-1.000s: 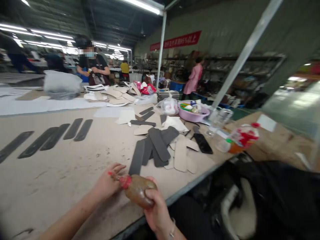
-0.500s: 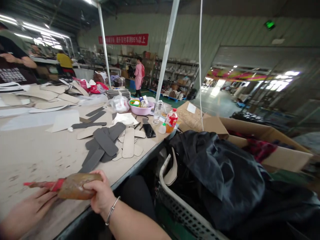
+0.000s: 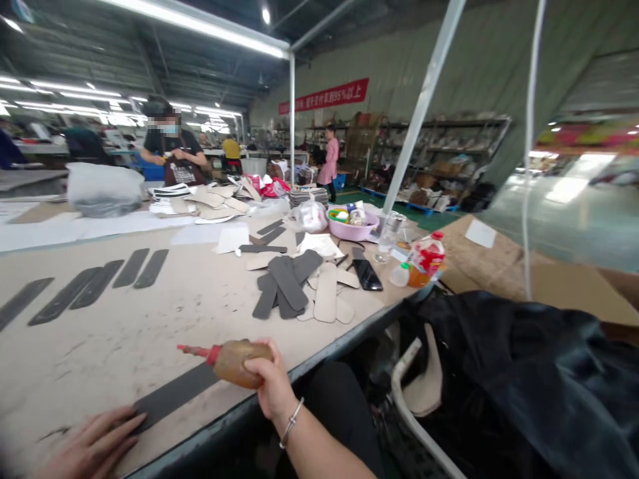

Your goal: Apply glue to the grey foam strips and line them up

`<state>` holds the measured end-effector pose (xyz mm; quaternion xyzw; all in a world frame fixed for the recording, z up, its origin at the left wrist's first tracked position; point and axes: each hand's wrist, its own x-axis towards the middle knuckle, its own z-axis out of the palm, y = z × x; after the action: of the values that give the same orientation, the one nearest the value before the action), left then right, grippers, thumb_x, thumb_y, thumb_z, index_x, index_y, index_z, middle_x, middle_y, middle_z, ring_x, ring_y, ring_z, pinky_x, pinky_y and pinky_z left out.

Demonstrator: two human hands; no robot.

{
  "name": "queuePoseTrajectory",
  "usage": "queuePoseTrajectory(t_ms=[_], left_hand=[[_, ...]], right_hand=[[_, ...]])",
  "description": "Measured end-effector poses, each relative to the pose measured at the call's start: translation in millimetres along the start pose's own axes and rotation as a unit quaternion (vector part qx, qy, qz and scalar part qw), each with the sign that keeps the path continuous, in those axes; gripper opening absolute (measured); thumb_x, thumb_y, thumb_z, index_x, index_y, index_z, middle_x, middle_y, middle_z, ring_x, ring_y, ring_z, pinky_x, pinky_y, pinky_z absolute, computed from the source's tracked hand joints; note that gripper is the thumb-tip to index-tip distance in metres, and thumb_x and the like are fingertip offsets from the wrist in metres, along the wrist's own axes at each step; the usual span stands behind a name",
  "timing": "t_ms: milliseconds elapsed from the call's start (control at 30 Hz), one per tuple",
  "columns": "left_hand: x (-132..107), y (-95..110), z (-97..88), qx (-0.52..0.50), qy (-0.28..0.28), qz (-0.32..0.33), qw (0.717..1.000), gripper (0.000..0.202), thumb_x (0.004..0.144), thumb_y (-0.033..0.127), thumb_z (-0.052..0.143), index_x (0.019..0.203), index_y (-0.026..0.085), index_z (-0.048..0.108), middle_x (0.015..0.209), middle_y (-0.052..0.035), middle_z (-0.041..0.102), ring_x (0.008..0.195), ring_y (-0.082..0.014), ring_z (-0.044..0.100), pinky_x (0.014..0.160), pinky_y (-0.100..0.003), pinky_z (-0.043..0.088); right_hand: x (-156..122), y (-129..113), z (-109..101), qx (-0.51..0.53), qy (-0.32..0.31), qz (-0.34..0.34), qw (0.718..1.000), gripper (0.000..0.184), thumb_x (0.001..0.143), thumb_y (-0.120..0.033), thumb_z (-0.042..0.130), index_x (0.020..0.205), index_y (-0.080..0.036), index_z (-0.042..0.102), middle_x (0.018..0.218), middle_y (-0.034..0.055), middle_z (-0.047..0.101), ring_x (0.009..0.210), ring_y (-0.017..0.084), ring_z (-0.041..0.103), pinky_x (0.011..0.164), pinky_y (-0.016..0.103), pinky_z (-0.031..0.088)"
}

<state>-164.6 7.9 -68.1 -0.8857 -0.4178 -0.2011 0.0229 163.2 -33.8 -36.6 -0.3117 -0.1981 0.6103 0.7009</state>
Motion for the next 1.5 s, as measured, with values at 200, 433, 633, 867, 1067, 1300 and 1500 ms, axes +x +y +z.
queuePoseTrajectory(t_ms=[200, 433, 633, 867, 1067, 1300, 1500], left_hand=[[7, 34, -4.7, -0.005, -0.026, -0.027, 0.999, 0.036, 0.091, 0.036, 0.038, 0.091, 0.028, 0.074, 0.089, -0.0052, 0.072, 0.078, -0.0193, 0.068, 0.072, -0.025, 0.057], [5, 46, -11.4, -0.035, -0.127, -0.057, 0.990, 0.032, 0.091, 0.020, 0.039, 0.094, 0.019, 0.071, 0.098, -0.0090, 0.068, 0.090, -0.0204, 0.063, 0.082, -0.029, 0.053], [7, 44, -24.1, -0.035, -0.187, -0.067, 0.979, 0.029, 0.092, 0.019, 0.042, 0.091, 0.021, 0.071, 0.097, -0.0063, 0.068, 0.090, -0.0209, 0.061, 0.080, -0.032, 0.052], [5, 46, -21.6, -0.025, -0.176, -0.061, 0.982, 0.029, 0.091, 0.014, 0.042, 0.096, 0.021, 0.070, 0.094, -0.0047, 0.069, 0.086, -0.0187, 0.060, 0.078, -0.029, 0.052], [3, 44, -19.7, -0.016, -0.157, -0.053, 0.986, 0.027, 0.091, 0.015, 0.044, 0.089, 0.020, 0.070, 0.084, -0.0039, 0.067, 0.082, -0.0180, 0.061, 0.072, -0.027, 0.052], [6, 39, -18.0, -0.014, -0.138, -0.026, 0.990, 0.032, 0.093, 0.017, 0.038, 0.085, 0.020, 0.069, 0.082, -0.0038, 0.066, 0.079, -0.0167, 0.063, 0.070, -0.025, 0.052], [5, 34, -17.1, -0.012, -0.108, -0.005, 0.994, 0.033, 0.092, 0.019, 0.037, 0.084, 0.020, 0.069, 0.081, -0.0035, 0.067, 0.076, -0.0157, 0.065, 0.068, -0.023, 0.052]], right_hand=[[-12, 18, 2, -0.179, 0.007, -0.026, 0.984, 0.037, 0.059, -0.027, 0.072, 0.089, -0.021, 0.052, 0.074, -0.0025, 0.060, 0.068, 0.017, 0.053, 0.061, 0.026, 0.042], [-20, 29, 11, -0.370, -0.033, -0.098, 0.923, 0.035, 0.061, -0.024, 0.069, 0.093, -0.020, 0.055, 0.084, 0.0016, 0.060, 0.075, 0.022, 0.057, 0.068, 0.031, 0.048], [-19, 47, 14, -0.473, -0.113, -0.191, 0.853, 0.034, 0.064, -0.015, 0.064, 0.096, -0.020, 0.055, 0.091, 0.0036, 0.056, 0.086, 0.022, 0.056, 0.076, 0.034, 0.047], [-26, 53, 22, -0.513, -0.171, -0.191, 0.820, 0.034, 0.064, -0.010, 0.059, 0.096, -0.021, 0.053, 0.091, 0.0036, 0.054, 0.086, 0.022, 0.054, 0.076, 0.034, 0.047], [-20, 45, 17, -0.533, -0.137, -0.212, 0.808, 0.035, 0.067, -0.009, 0.059, 0.099, -0.021, 0.052, 0.094, 0.0040, 0.052, 0.088, 0.021, 0.053, 0.077, 0.034, 0.047], [0, 25, 2, -0.574, -0.063, -0.266, 0.772, 0.030, 0.070, -0.013, 0.060, 0.098, -0.021, 0.052, 0.093, 0.0050, 0.053, 0.088, 0.022, 0.053, 0.077, 0.036, 0.047], [23, 10, -14, -0.611, 0.026, -0.298, 0.733, 0.028, 0.071, -0.020, 0.061, 0.098, -0.020, 0.053, 0.093, 0.0056, 0.053, 0.087, 0.023, 0.053, 0.078, 0.039, 0.048]])
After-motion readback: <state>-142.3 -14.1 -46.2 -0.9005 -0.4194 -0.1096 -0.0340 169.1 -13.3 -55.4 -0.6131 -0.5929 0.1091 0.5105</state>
